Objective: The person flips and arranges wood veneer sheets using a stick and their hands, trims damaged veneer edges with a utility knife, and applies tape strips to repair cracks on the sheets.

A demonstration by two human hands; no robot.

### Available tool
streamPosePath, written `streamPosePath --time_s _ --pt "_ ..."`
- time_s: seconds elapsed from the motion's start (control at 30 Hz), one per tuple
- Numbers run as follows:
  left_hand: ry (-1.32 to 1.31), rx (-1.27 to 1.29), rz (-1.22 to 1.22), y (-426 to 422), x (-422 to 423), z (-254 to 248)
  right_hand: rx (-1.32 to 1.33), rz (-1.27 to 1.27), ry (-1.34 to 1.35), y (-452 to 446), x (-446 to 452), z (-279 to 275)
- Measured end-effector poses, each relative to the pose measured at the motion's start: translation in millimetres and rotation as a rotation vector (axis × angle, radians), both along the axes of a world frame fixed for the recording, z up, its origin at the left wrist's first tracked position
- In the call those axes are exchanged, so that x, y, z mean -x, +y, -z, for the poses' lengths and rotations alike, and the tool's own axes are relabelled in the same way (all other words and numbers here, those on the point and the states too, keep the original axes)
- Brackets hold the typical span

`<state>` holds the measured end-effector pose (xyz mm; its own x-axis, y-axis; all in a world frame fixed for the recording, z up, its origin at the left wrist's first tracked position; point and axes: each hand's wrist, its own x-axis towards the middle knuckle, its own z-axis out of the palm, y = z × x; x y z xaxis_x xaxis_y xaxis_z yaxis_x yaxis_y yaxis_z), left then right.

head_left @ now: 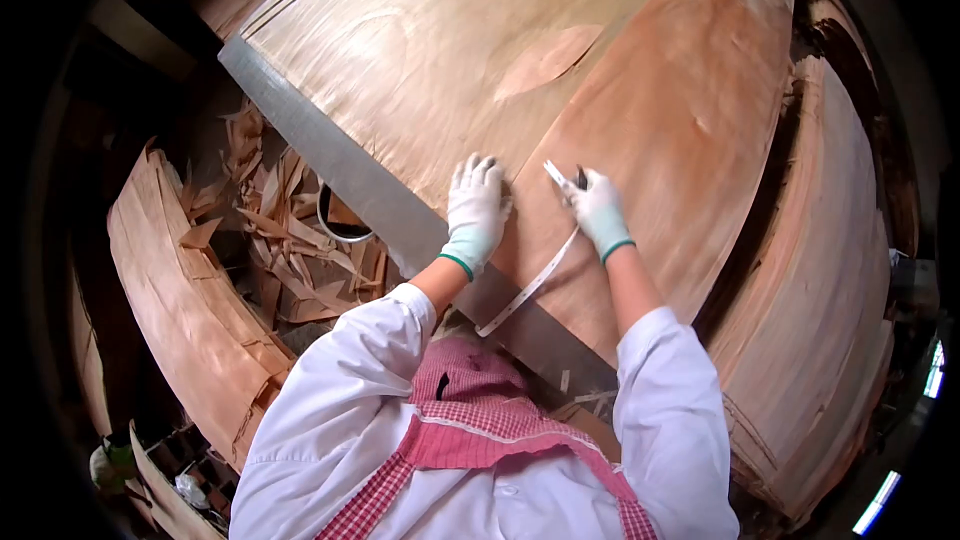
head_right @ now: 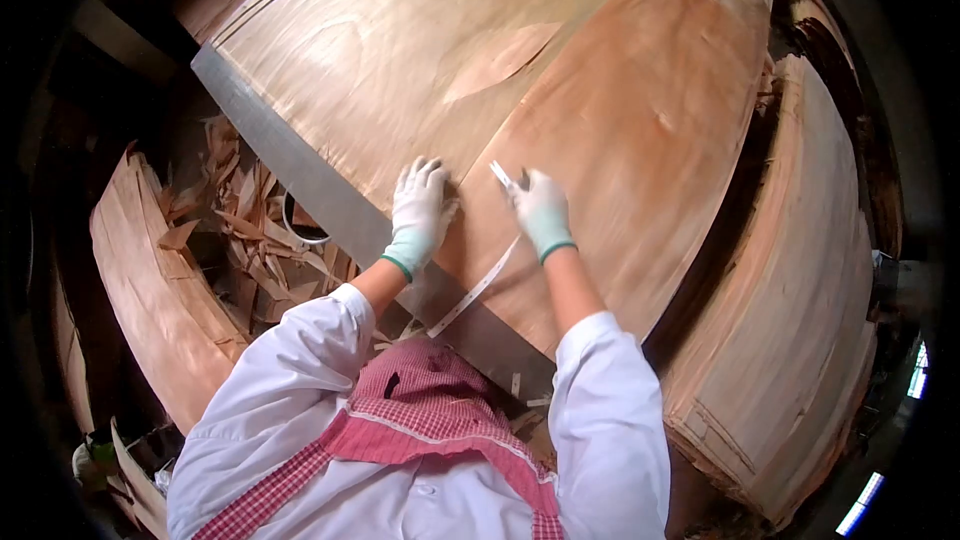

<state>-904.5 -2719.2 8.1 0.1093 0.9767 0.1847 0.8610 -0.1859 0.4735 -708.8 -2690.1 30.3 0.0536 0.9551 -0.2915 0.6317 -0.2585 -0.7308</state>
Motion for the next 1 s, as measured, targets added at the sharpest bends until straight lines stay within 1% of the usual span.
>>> streamPosePath --time_s 0.03,0.07,0.1,0.13,0.17,0.2,0.23,0.27,0.3,0.33,0.37,0.4,0.43,0.47,0.53,0.57,0.6,0.63,0.67,0.73,0.77,0.8,0.87,0.93,0.97,1.0 --pt "-0.041 -0.052 0.096 14.3 -5.1 -2.1 0.053 0.076 0.205 16.1 -2.5 -2.9" --pt "-0.032 -0.082 0.192 27.4 -12.0 -5.2 0.089 0.082 0.229 27.6 -0.9 7.8" --pt "0.034 -0.06 0.228 37.4 -20.9 6.6 0.127 0.086 0.252 38.3 2.6 30.0" --pt "0.1 -0.041 0.259 48.4 -26.3 12.7 0.163 0.085 0.273 49.9 6.0 40.6" --pt "0.125 -0.04 0.278 53.4 -25.7 19.4 0.102 -0.007 0.124 57.3 2.1 48.7" --pt "0.15 -0.037 0.297 51.8 -24.3 20.8 0.067 -0.106 -0.079 68.7 0.7 33.7" --pt "0.178 -0.033 0.317 52.4 -22.0 22.0 0.031 -0.202 -0.279 80.4 1.3 3.3" --pt "0.139 -0.024 0.316 53.2 -22.3 20.5 0.0 -0.297 -0.478 88.8 2.2 -13.9" --pt "0.128 -0.02 0.312 53.9 -23.2 19.0 -0.058 -0.36 -0.487 101.0 3.5 -14.1" --pt "0.117 -0.018 0.308 57.3 -21.5 10.5 0.032 -0.356 -0.297 114.9 6.5 -12.1" --pt "0.046 0.139 0.241 65.7 -13.6 2.2 0.116 -0.354 -0.11 131.8 10.5 -10.9" --pt "-0.027 0.289 0.172 78.4 -1.7 -19.6 0.196 -0.35 0.075 147.3 14.2 -10.5" --pt "-0.104 0.438 0.104 91.4 10.6 -29.5 0.118 -0.33 0.195 158.1 21.6 -22.5" --pt "-0.212 0.316 -0.08 101.6 25.6 -18.3 0.17 -0.199 0.337 165.6 29.2 -33.3" --pt "-0.139 -0.1 -0.185 115.2 48.9 -2.4 0.29 0.074 0.613 169.8 47.9 -49.7" --pt "-0.127 -0.104 -0.124 121.5 51.5 1.5 0.236 0.047 0.551 171.6 53.8 -24.5" --pt "-0.115 -0.115 -0.061 128.9 53.2 0.6 0.195 -0.01 0.424 168.1 60.7 -10.9" --pt "-0.104 -0.13 0.002 136.0 53.6 -0.6 0.249 0.032 0.43 162.2 67.8 -6.7" --pt "-0.038 -0.037 0.128 142.9 49.1 -0.3 0.301 0.074 0.433 156.9 73.3 -3.8" --pt "0.056 -0.049 0.335 148.6 39.2 8.8 0.324 0.14 0.401 150.2 76.9 6.7" --pt "0.089 -0.046 0.347 150.8 38.5 13.3 0.29 0.212 0.528 146.9 79.8 9.0" --pt "0.121 -0.041 0.362 149.5 40.2 15.2 0.269 0.161 0.544 148.4 79.1 18.3" --pt "0.164 -0.01 0.379 144.6 39.2 19.1 -0.072 -0.278 -0.184 161.5 55.9 27.2" --pt "0.19 0.011 0.371 148.4 37.8 10.9 0.083 -0.338 -0.295 180.4 46.0 -11.1" --pt "0.225 0.025 0.37 150.2 35.6 9.4 0.063 -0.342 -0.334 185.0 38.9 -17.0" --pt "0.25 0.05 0.355 153.2 31.7 4.1 0.157 -0.317 -0.176 188.1 27.2 -19.9"
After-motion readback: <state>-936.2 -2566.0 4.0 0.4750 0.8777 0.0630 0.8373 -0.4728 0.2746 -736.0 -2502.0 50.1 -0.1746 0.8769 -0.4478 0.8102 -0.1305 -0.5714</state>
